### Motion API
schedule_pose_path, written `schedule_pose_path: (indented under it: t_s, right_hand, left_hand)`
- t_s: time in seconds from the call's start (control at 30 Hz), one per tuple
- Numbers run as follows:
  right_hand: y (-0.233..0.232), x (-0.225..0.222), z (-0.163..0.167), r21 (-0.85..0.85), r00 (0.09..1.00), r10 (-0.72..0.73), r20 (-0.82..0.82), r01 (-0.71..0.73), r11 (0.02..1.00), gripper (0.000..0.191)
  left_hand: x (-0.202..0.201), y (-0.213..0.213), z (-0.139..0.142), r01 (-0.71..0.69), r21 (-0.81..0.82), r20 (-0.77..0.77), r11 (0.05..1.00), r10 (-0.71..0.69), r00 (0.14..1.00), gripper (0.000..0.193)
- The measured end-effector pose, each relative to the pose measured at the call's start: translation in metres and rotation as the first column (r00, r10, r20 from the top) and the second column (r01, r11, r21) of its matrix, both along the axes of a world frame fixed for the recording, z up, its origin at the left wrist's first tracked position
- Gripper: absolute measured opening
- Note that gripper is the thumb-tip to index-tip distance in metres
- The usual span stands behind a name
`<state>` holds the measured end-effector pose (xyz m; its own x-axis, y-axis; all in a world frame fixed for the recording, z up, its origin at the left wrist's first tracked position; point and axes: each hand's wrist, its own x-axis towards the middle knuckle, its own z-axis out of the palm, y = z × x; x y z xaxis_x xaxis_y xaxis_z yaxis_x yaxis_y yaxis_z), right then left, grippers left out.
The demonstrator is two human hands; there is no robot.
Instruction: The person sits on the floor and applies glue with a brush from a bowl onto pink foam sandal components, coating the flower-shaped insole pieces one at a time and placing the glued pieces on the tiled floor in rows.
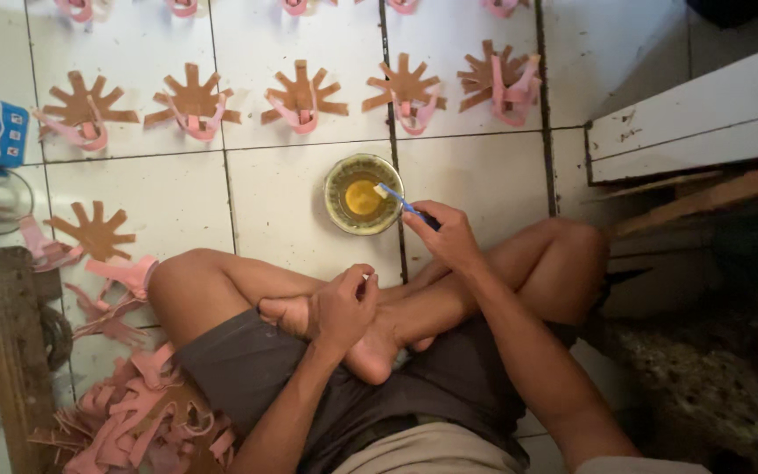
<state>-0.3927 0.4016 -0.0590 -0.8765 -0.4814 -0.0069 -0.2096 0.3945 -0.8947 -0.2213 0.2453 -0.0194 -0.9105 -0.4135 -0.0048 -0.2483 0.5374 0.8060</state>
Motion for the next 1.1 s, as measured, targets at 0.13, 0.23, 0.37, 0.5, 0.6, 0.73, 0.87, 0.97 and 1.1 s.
schedule_pose_path:
  t_s: [0.13, 0.23, 0.37, 0.5, 0.6, 0.73, 0.87, 0.97, 1.1]
  right_hand:
    - [0.002, 0.004, 0.001, -0.011, 0.999, 0.019, -0.029, -0.020, 1.000, 0.025]
    - [0.002, 0.009, 0.007, 0.008, 1.000, -0.004, -0.016, 0.004, 1.000, 0.026]
    - [0.000, 0.016, 0.016, 0.096, 0.999, -0.038, 0.010, 0.037, 0.995, 0.028]
    - [-0.004, 0.022, 0.020, 0.085, 0.998, -0.056, 0.002, 0.056, 0.995, 0.026]
    - [-0.006, 0.024, 0.019, 0.013, 0.999, -0.042, 0.005, 0.042, 0.999, 0.024]
    - [-0.002, 0.024, 0.014, 0.010, 0.999, -0.039, -0.023, 0.039, 0.999, 0.023]
    - [0.007, 0.016, 0.004, 0.004, 0.999, -0.035, 0.040, 0.035, 0.999, 0.024]
    - [0.016, 0.006, -0.005, 0.033, 1.000, 0.016, -0.013, -0.016, 0.999, 0.025]
    - [0.017, -0.003, 0.002, 0.077, 0.968, 0.090, -0.235, -0.074, 0.994, 0.020]
  left_hand:
    - [-0.003, -0.002, -0.010, -0.002, 0.131, 0.196, 0.991, -0.024, 0.980, 0.021]
    - [-0.011, -0.009, -0.028, 0.004, 0.335, 0.115, 0.942, -0.045, 0.992, 0.022]
    - [-0.019, -0.016, -0.053, -0.073, 0.644, 0.087, 0.762, 0.022, 0.996, 0.021]
    - [-0.019, -0.020, -0.065, -0.101, 0.719, 0.119, 0.688, 0.021, 0.993, 0.020]
    - [-0.016, -0.018, -0.067, -0.058, 0.698, 0.073, 0.714, 0.010, 0.997, 0.019]
    - [-0.015, -0.012, -0.064, -0.049, 0.715, 0.030, 0.697, 0.039, 0.999, 0.017]
    - [-0.009, -0.003, -0.050, -0.016, 0.624, -0.096, 0.781, 0.097, 0.991, 0.016]
    - [0.004, -0.005, -0.029, -0.047, 0.520, -0.184, 0.853, 0.165, 0.969, 0.016]
    - [0.056, -0.038, 0.006, -0.184, 0.607, -0.135, 0.773, 0.328, 0.935, 0.020]
